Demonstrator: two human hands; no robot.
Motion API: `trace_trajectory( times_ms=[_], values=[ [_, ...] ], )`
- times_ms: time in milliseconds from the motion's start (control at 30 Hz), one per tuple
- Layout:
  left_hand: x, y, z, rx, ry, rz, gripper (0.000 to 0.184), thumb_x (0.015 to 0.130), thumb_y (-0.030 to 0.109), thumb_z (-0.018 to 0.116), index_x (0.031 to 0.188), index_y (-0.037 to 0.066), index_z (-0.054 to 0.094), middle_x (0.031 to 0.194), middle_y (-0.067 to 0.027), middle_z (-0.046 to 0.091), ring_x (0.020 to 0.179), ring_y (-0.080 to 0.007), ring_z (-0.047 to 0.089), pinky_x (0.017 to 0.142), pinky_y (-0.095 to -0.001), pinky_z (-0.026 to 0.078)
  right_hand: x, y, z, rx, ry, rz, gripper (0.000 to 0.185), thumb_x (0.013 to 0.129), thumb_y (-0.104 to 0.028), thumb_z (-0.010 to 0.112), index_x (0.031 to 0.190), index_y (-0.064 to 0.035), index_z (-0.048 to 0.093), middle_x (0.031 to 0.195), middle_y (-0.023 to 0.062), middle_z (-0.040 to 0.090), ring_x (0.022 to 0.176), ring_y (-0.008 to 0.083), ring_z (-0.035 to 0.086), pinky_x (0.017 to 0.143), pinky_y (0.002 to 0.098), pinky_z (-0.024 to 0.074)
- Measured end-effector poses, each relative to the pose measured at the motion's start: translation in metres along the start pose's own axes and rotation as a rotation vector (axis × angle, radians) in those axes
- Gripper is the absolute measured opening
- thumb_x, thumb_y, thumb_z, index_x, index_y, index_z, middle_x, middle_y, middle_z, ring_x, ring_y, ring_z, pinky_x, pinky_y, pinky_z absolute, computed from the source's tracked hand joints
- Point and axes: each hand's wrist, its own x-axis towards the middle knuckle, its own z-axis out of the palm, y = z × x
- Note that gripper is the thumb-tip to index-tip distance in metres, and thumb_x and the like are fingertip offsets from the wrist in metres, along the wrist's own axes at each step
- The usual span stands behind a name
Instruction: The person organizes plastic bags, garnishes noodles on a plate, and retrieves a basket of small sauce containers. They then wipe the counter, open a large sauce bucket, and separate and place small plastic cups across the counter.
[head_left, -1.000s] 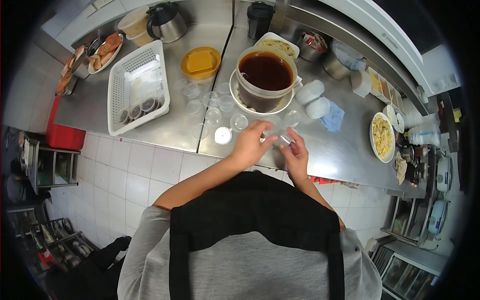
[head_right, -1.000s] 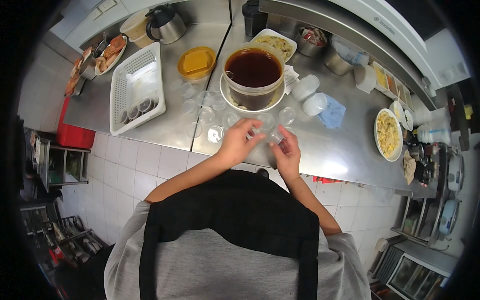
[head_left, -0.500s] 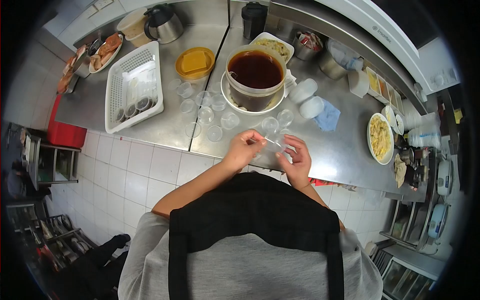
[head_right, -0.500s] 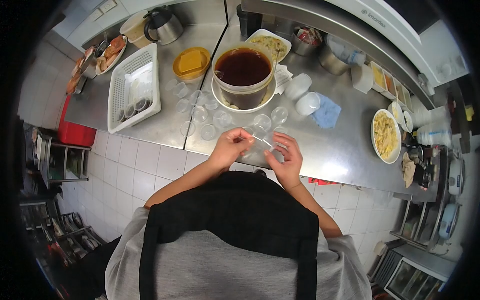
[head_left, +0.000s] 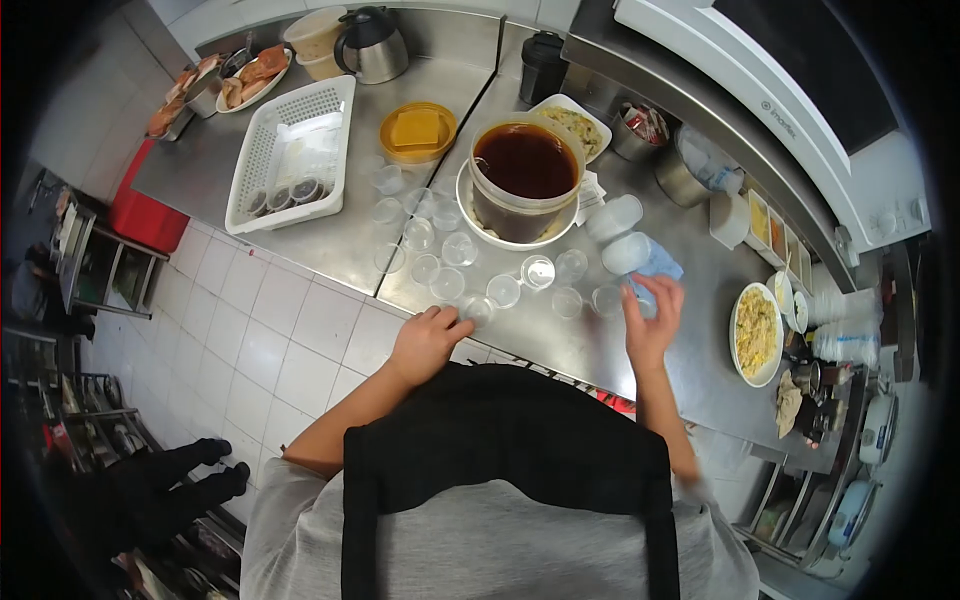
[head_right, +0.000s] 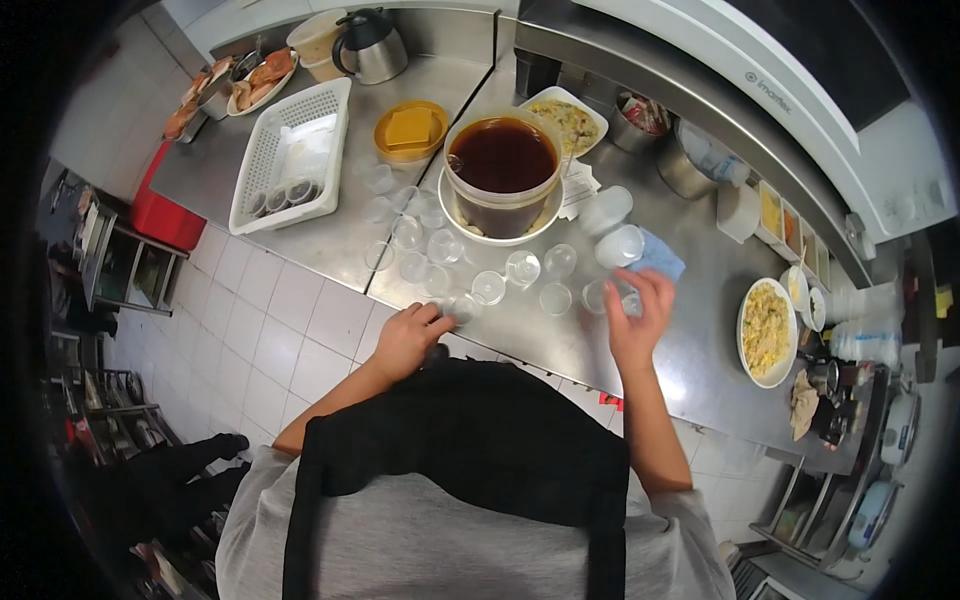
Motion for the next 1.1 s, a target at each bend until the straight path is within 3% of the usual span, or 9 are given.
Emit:
trace_trajectory(
  times_ms=[100,167,233,467,567,700,867,1000,1100],
  values=[
    [0.001,0.004,0.008,-0.055,0.065,-0.024,0.021,0.072,0.016,0.067,0.093,0.015,0.060,0.083,-0.0048,0.050,0.074,-0.0243,0.056,0.063,-0.0358,0.048,0.082,-0.068,0.020,0.090,-0.136,-0.267,0.014,0.068,-0.012,0.076,0.080,-0.0110,0.069,0.077,0.0025,0.056,0.081,0.0221,0.051,0.075,0.0355,0.0385],
    [0.002,0.002,0.010,-0.098,0.081,-0.021,0.020,0.075,0.022,0.069,0.091,0.014,0.060,0.083,-0.0056,0.051,0.074,-0.0250,0.057,0.063,-0.0362,0.048,0.122,-0.100,0.046,0.029,-0.210,-0.483,0.013,0.068,-0.013,0.076,0.080,-0.0109,0.070,0.075,0.0023,0.056,0.081,0.0207,0.052,0.074,0.0347,0.0385],
    [0.001,-0.002,0.009,-0.144,0.077,-0.008,0.023,0.075,0.027,0.071,0.088,0.012,0.060,0.084,-0.0066,0.051,0.075,-0.0258,0.057,0.063,-0.0364,0.049,0.145,-0.114,0.077,-0.012,-0.312,-0.554,0.014,0.068,-0.019,0.076,0.079,-0.0137,0.071,0.077,0.0003,0.058,0.083,0.0206,0.053,0.076,0.0353,0.0369],
    [-0.003,-0.017,-0.023,-0.304,0.135,0.015,0.025,0.072,0.027,0.074,0.084,0.010,0.059,0.088,-0.0073,0.054,0.079,-0.0273,0.058,0.066,-0.0372,0.049,0.168,-0.133,0.126,-0.317,-0.602,-0.537,0.009,0.070,-0.021,0.073,0.075,-0.0147,0.071,0.081,-0.0017,0.060,0.087,0.0194,0.054,0.079,0.0386,0.0355],
    [-0.001,-0.025,-0.040,-0.348,0.186,0.017,0.027,0.070,0.024,0.077,0.084,0.009,0.058,0.090,-0.0076,0.055,0.079,-0.0279,0.058,0.065,-0.0371,0.050,0.170,-0.129,0.135,-0.328,-0.585,-0.546,0.006,0.069,-0.018,0.071,0.072,-0.0141,0.068,0.080,-0.0015,0.060,0.086,0.0198,0.055,0.077,0.0388,0.0360],
    [0.000,-0.039,-0.063,-0.355,0.241,-0.005,0.030,0.067,0.021,0.079,0.084,0.009,0.058,0.090,-0.0077,0.057,0.078,-0.0281,0.059,0.064,-0.0365,0.050,0.172,-0.124,0.124,-0.318,-0.400,-0.581,0.005,0.068,-0.017,0.064,0.065,-0.0133,0.062,0.078,-0.0023,0.060,0.082,0.0212,0.054,0.073,0.0398,0.0368],
    [0.003,-0.073,-0.084,-0.338,0.306,-0.031,0.030,0.065,0.020,0.081,0.082,0.008,0.060,0.091,-0.0088,0.059,0.075,-0.0265,0.059,0.062,-0.0337,0.049,0.181,-0.120,0.051,-0.107,-0.371,-0.515,0.010,0.070,-0.014,0.070,0.080,-0.0124,0.068,0.082,0.0000,0.058,0.084,0.0215,0.051,0.081,0.0369,0.0350],
    [0.014,-0.093,-0.100,-0.308,0.357,0.005,0.030,0.062,0.020,0.082,0.080,0.007,0.061,0.090,-0.0087,0.059,0.075,-0.0247,0.059,0.061,-0.0319,0.049,0.186,-0.105,0.026,0.015,-0.384,-0.442,0.010,0.073,-0.012,0.070,0.082,-0.0119,0.068,0.082,0.0029,0.056,0.082,0.0238,0.050,0.075,0.0325,0.0374],
    [0.020,-0.103,-0.105,-0.307,0.347,0.020,0.031,0.062,0.021,0.083,0.081,0.007,0.062,0.090,-0.0076,0.060,0.075,-0.0232,0.060,0.061,-0.0315,0.049,0.176,-0.101,0.026,-0.207,-0.305,-0.317,0.011,0.075,-0.012,0.069,0.085,-0.0116,0.069,0.079,0.0039,0.056,0.080,0.0230,0.051,0.075,0.0338,0.0392]
  ],
)
